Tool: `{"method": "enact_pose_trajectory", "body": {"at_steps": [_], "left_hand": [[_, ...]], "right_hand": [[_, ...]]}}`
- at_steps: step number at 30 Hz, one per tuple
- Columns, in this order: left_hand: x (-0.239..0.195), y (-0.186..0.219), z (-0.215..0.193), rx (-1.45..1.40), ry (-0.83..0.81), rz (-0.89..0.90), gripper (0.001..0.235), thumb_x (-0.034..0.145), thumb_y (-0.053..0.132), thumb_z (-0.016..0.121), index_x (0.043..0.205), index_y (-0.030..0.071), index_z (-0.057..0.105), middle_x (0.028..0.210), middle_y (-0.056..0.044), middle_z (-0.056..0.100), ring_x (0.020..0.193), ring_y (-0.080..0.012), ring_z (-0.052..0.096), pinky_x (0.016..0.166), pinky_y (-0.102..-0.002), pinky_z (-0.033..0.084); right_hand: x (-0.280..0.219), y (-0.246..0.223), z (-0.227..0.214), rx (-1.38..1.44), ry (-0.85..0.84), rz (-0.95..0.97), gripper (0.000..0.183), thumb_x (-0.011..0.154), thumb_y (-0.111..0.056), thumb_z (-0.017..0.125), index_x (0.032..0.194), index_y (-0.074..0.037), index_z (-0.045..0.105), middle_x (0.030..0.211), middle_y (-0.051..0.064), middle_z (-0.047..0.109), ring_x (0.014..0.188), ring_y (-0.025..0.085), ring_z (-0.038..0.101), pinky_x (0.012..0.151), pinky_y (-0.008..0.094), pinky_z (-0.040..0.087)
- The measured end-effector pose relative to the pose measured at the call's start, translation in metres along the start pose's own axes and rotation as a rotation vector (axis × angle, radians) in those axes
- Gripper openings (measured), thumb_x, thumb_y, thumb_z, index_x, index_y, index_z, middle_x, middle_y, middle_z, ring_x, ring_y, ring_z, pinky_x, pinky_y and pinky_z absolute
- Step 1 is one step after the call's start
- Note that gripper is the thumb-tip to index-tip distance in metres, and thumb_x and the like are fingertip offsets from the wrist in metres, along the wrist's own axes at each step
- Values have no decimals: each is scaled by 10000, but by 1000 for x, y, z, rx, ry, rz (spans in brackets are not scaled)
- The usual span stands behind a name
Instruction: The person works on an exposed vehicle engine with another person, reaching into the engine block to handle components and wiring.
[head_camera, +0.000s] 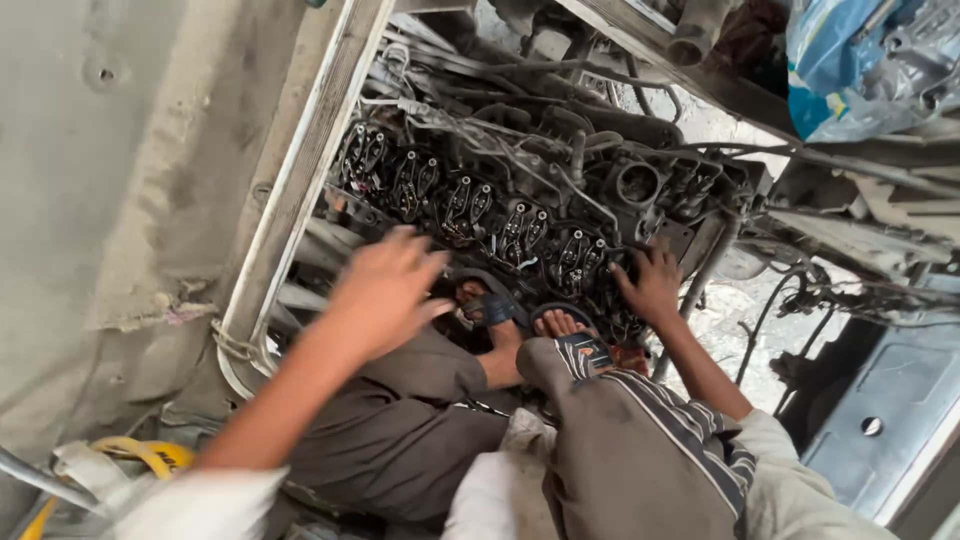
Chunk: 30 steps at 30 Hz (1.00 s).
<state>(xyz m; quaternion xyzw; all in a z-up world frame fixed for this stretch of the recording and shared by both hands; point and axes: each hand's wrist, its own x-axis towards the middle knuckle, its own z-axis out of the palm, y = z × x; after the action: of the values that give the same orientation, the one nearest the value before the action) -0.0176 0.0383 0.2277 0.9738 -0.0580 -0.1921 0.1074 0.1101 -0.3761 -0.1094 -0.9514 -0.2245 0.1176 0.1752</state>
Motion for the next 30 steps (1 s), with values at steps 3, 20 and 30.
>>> {"method": "enact_pose_trajectory", "body": {"at_steps": [3,20,30], "left_hand": [[-76,10,-70,25,78,-178,686,839,460,656,1369,28,600,1374,-199,558,1368,-392,424,1069,-535,363],[-186,81,-49,-186,558,-848,544,880,297,773,1305,-13,631,1405,-217,605,1449,-443,458,1177,-545,407],[-200,79,-62,-310,640,-753,651,820,290,807,1332,-37,572,1430,-255,533,1448,-522,390,1160,-633,378]], "right_hand": [[-6,-2,-9,-117,26,-92,727,906,-635,606,1380,-85,612,1577,258,387,1482,496,281,1111,676,267],[-8,-24,6,-129,-65,197,612,989,-601,559,1369,-125,619,1673,261,270,1480,473,275,1146,664,167],[-39,-25,-62,-166,-189,276,615,980,-587,541,1426,-165,571,1663,259,264,1467,479,268,1130,675,169]]}}
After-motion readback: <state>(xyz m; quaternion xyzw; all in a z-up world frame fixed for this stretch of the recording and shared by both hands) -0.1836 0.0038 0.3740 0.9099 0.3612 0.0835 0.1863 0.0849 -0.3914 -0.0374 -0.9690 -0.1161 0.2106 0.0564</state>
